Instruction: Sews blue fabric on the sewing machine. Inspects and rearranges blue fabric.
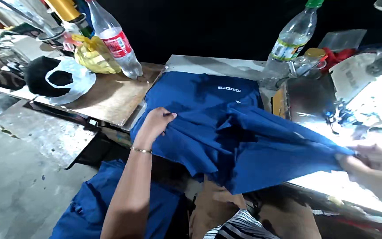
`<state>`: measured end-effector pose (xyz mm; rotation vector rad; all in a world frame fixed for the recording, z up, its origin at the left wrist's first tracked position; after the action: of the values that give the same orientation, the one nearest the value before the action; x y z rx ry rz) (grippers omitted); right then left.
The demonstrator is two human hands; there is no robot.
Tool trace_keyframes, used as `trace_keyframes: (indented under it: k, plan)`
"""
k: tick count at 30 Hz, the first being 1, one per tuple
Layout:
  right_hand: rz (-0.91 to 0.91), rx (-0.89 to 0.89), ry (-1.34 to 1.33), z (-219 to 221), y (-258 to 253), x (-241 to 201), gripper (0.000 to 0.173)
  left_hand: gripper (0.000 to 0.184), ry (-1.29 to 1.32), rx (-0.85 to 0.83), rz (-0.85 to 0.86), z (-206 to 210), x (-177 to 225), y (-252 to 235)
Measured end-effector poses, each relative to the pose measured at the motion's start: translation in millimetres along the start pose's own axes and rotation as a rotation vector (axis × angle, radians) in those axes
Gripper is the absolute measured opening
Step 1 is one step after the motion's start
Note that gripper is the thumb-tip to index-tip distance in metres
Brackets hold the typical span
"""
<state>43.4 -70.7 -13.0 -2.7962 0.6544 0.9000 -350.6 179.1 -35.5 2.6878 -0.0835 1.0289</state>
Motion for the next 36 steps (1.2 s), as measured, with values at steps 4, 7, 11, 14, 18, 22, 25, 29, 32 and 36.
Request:
trace_keyframes:
  k: [4, 7, 11, 14, 18, 22, 25, 29, 32, 36]
  plan:
    - [-0.005, -0.259, 0.187, -2.3, 10.9, 13.9, 0.03, 0.047, -0.125, 0.258, 0.159, 8.3, -26.2, -1.2]
    - [-0.282, -0.037, 0.131, 6.1, 9.1, -19.0, 0.03, 0.037, 0.156, 0.628, 0.277, 32.2, -47.8, 54.6]
    - [-0.616, 0.105, 0.032, 48.1, -27.5, -93.1, 0.028, 0.032, 0.771, 0.771, 0.148, 106.2, -91.3, 96.5]
    - [-0.659, -0.061, -0.031, 104.1, -77.2, -132.6, 0.025, 0.034, 1.16, 0.466, -0.121, 154.1, -95.3, 113.8]
    - [-0.615, -0.328, 0.036, 169.8, -137.2, -151.9, 0.04, 0.014, 1.219, 0.305, -0.229, 162.9, -88.6, 128.5]
    - [-0.466, -0.596, 0.038, 180.4, -159.8, -156.7, 0.023, 0.023, 0.544, 0.482, 0.168, 120.7, -85.0, 139.7]
    - [-0.409, -0.615, -0.13, 166.8, -162.2, -155.8, 0.02, 0.035, 0.295, 0.426, 0.695, 75.8, -56.9, 118.7]
    - [-0.315, -0.512, -0.299, 149.5, -157.4, -155.3, 0.015, 0.02, 0.484, -0.044, 0.83, 53.1, -13.0, 75.4]
    - [-0.277, -0.443, -0.341, 135.1, -151.8, -154.7, 0.019, 0.03, 0.369, -0.182, 0.638, 58.4, 2.0, 45.5]
    - [-0.195, -0.466, -0.578, 128.2, -147.1, -149.2, 0.018, 0.02, 0.259, -0.171, 0.484, 79.8, 3.1, 18.2]
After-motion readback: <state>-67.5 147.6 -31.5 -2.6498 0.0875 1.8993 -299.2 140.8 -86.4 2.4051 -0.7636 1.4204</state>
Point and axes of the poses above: each hand's wrist, its own y-axis away from the middle knuckle, its own z-axis out of the palm, x = y × z, the point moved 2 cm from there along -y, towards the middle knuckle, and after that the axes turned 2 degrees about -x, right-handed, at the moved point
